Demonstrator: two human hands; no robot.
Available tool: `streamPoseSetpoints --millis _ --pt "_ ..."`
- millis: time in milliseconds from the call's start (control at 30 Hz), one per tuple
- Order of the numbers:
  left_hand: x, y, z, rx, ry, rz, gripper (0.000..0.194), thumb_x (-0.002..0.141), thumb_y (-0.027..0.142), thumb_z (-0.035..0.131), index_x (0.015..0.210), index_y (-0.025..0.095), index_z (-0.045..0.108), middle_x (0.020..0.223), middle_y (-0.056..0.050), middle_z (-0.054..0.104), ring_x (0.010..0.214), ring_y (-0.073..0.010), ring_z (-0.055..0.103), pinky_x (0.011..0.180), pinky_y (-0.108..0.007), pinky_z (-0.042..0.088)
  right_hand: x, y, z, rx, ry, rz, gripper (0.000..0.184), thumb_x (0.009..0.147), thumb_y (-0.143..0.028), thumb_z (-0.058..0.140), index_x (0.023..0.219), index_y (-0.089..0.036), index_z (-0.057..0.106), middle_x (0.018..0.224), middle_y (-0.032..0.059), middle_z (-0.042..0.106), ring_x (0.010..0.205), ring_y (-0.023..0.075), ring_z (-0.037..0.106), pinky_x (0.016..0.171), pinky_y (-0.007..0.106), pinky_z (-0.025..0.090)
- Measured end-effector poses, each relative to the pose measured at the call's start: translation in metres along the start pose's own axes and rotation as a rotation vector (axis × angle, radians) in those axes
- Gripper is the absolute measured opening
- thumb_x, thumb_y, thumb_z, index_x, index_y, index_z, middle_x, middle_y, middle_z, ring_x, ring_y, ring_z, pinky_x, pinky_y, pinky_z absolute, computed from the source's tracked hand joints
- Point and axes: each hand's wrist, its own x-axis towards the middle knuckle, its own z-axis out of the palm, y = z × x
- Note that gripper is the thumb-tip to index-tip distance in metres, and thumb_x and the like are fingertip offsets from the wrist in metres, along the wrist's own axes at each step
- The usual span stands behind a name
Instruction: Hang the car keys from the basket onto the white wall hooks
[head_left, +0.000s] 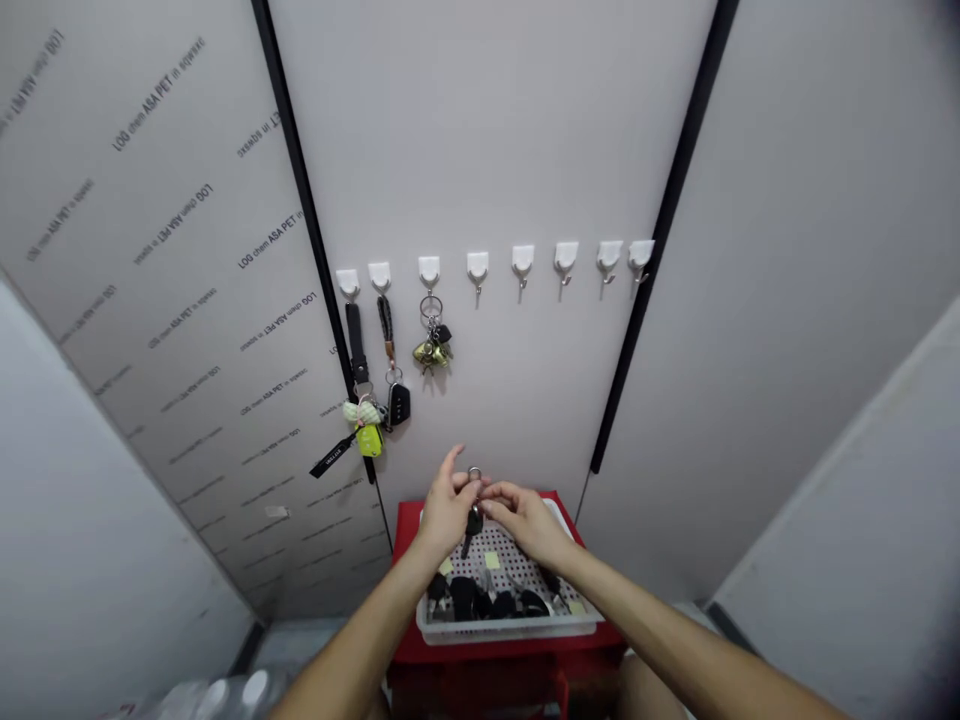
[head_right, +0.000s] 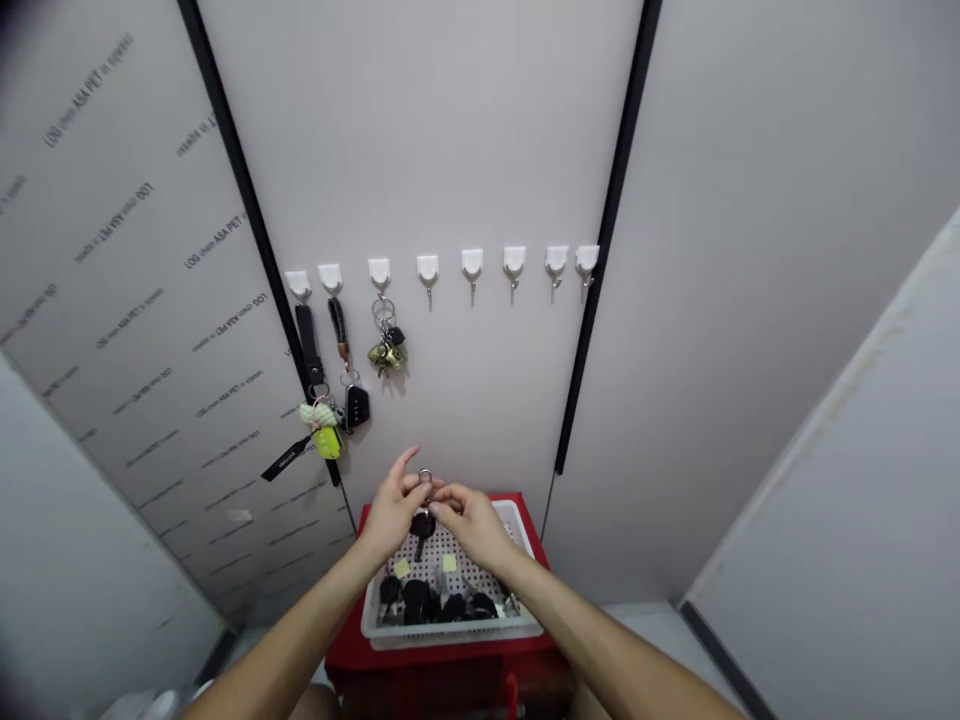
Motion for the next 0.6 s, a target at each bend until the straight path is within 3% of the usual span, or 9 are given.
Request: streamPoseSetpoints --millis 100,200,400,500,600 --pt "0.007 0.015 0.002 -0.016 -0.039 0.037 0.025 0.063 0.018 0.045 0.088 0.015 0.044 0.072 -0.003 0.060 0.070 -0.0110 0.054 0.063 -0.023 0.041 0.013 -0.011 0.001 0.030 0.036 -0.070 0.014 0.064 -0.026 0.044 0.070 -0.015 0.051 0.068 0.0000 0.054 0.066 0.0103 0.048 0.066 0.023 0.036" --pt "0.018 0.039 0.005 -0.018 -0.040 0.091 0.013 0.064 0.018 0.044 0.076 0.014 0.046 0.075 -0.006 0.060 0.071 -0.0122 0.054 0.064 -0.023 0.042 0.028 -0.028 0.003 0.015 0.137 -0.138 0.016 0.065 -0.027 0.042 0.070 -0.014 0.052 0.061 -0.0007 0.052 0.060 0.0092 0.046 0.059 0.021 0.037" --pt "0.038 0.097 0.008 0.042 0.120 0.405 0.025 0.065 0.015 0.041 0.090 0.014 0.043 0.092 -0.007 0.053 0.084 -0.0106 0.049 0.074 -0.024 0.038 0.072 -0.095 -0.014 -0.076 0.269 -0.314 0.019 0.064 -0.031 0.041 0.057 -0.014 0.047 0.046 -0.0049 0.040 0.043 0.0050 0.035 0.043 0.017 0.029" --pt "0.046 0.117 0.009 0.214 0.147 0.558 0.027 0.067 0.015 0.040 0.093 0.014 0.044 0.095 -0.005 0.051 0.086 -0.0108 0.047 0.078 -0.025 0.036 0.097 -0.129 -0.027 -0.060 0.324 -0.370 0.022 0.063 -0.033 0.042 0.055 -0.014 0.046 0.045 -0.0056 0.038 0.042 0.0045 0.034 0.041 0.017 0.027" --pt "0.054 0.131 0.012 0.415 0.194 0.620 0.031 0.065 0.014 0.042 0.095 0.016 0.046 0.098 -0.004 0.051 0.090 -0.0123 0.045 0.081 -0.027 0.033 0.114 -0.149 -0.036 -0.045 0.380 -0.369 0.021 0.062 -0.033 0.043 0.054 -0.013 0.046 0.044 -0.0060 0.038 0.042 0.0042 0.033 0.041 0.017 0.027"
